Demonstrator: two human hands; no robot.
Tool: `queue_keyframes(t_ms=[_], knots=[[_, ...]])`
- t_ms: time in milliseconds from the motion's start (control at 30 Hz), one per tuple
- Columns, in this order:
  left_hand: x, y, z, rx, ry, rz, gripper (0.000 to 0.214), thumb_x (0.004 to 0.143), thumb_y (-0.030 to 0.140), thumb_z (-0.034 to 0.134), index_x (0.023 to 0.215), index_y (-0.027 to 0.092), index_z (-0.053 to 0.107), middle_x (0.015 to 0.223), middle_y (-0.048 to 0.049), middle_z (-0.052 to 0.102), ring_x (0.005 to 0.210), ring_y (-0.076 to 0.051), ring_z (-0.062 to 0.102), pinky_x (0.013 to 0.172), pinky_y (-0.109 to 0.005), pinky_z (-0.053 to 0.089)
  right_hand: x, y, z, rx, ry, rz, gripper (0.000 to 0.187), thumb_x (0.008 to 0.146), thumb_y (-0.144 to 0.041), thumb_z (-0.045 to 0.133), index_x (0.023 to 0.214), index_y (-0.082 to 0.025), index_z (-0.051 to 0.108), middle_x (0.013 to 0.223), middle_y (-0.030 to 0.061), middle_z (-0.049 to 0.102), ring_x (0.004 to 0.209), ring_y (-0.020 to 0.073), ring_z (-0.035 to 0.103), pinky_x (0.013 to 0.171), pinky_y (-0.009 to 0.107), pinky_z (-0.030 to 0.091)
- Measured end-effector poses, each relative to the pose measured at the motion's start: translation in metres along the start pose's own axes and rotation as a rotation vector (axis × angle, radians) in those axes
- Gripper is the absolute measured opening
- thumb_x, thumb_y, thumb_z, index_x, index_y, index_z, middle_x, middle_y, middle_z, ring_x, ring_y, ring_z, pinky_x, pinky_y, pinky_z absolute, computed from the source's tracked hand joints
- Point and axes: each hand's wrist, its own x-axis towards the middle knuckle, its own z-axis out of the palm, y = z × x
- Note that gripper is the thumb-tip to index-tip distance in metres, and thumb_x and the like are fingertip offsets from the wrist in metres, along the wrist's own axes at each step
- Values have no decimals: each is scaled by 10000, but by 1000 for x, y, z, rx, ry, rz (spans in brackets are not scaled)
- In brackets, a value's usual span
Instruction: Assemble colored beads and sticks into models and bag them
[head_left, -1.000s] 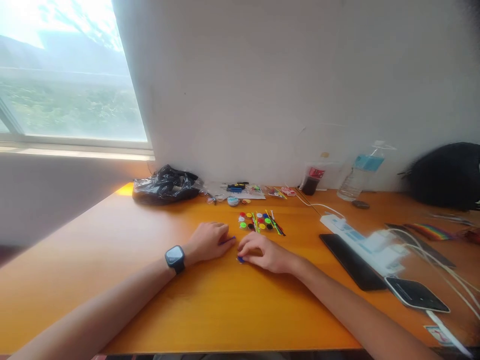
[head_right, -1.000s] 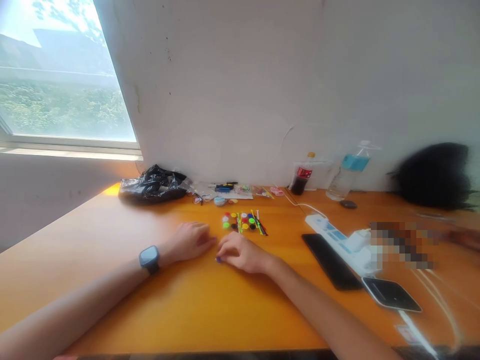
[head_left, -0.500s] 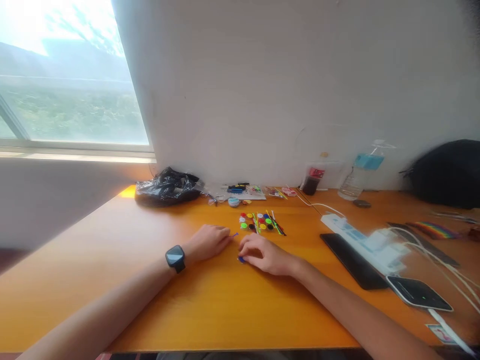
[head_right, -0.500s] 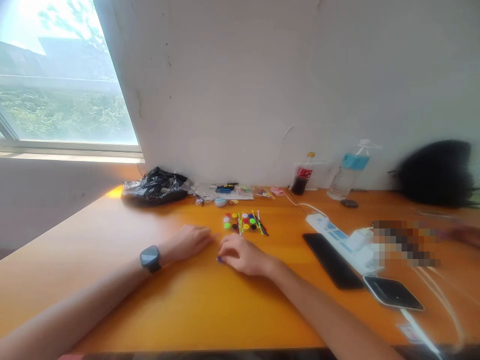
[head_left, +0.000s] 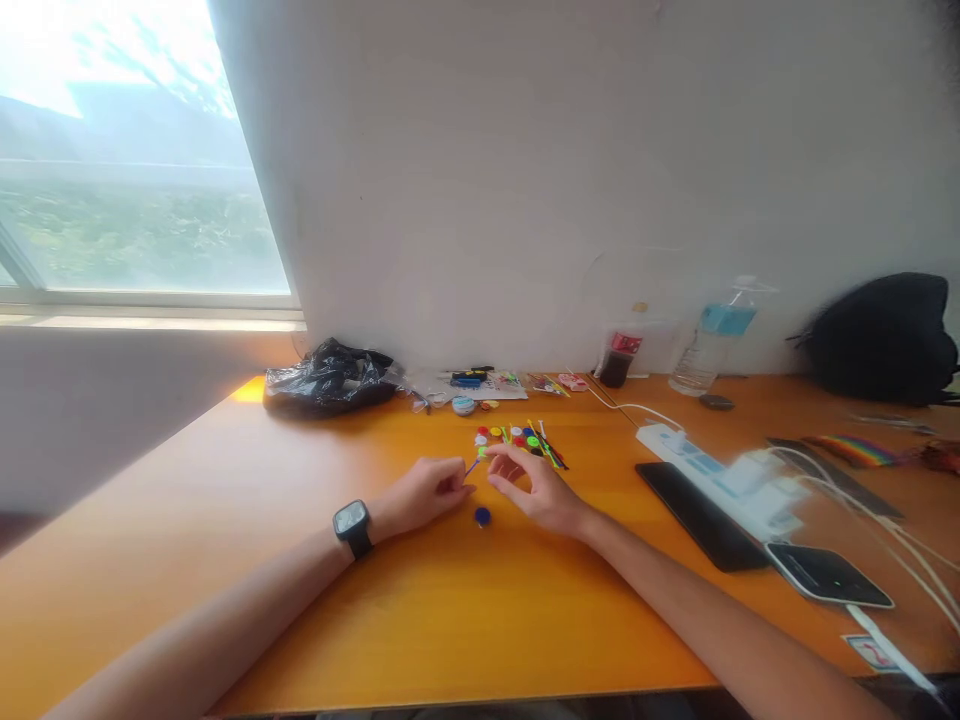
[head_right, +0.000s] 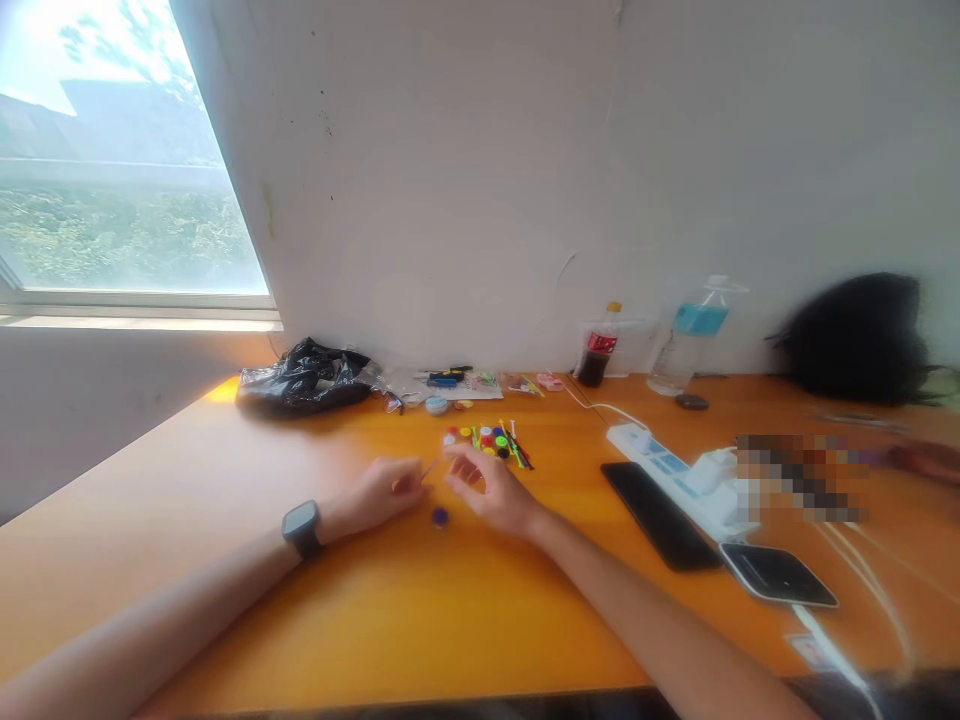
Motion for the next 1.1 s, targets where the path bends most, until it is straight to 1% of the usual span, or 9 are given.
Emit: queue_keyframes(t_ms=[100,267,367,500,600,700,800,967,1100], knots=[[-1,4,2,-2,-24,60,246,943,266,663,754,177,532,689,53,541,613,-80,434,591,-191,346,0,-4,2,40,-35,15,325,993,-416,635,1234,-205,691,970,51,724,861,182,659,794,307,528],[-2,12,2,-7,5,142,182,970,273,662,816,178,637,768,12,644,669,-95,529,645,-201,410,-1,-10,7,68,-38,8,257,978,-416,662,931,-179,750,914,51,742,838,183,652,783,301,506],[-2,18,1,-56,70,85,150,967,305,683,883,180,675,796,2,673,679,-102,554,647,-206,436,-1,-9,5,110,-17,35,237,942,-408,704,905,-177,740,891,47,737,831,186,659,789,305,515],[0,28,-3,-153,131,32,146,952,324,715,980,184,747,850,-25,730,714,-123,609,680,-227,486,0,-2,2,132,11,55,205,912,-381,721,963,-183,739,914,49,746,826,188,670,782,309,529],[1,34,-6,-225,125,17,171,942,333,728,963,174,786,873,-56,754,741,-144,643,695,-246,510,1,2,-1,87,29,64,159,882,-331,728,923,-179,749,868,48,744,786,183,665,754,305,525],[1,39,-8,-328,74,-7,227,950,362,713,977,154,798,919,-92,772,792,-170,682,726,-265,547,2,1,-5,57,23,84,124,838,-293,749,831,-171,729,799,39,723,743,174,650,724,295,515],[1,42,-8,-387,58,-32,251,932,377,730,963,138,799,934,-107,782,832,-189,709,778,-286,576,2,-1,-9,83,-44,108,158,817,-313,776,814,-167,717,798,34,714,746,170,650,729,288,515],[0,42,-4,-379,-16,-43,249,915,380,750,933,138,804,911,-102,799,811,-193,731,776,-288,589,1,6,-9,195,-180,190,260,829,-394,793,923,-153,769,897,67,771,799,184,685,767,302,527],[-1,35,1,-315,-72,20,219,909,365,752,887,153,801,863,-72,793,760,-165,705,723,-253,565,-1,15,-7,203,-285,218,262,809,-395,809,887,-148,776,829,53,760,727,167,654,681,279,494]])
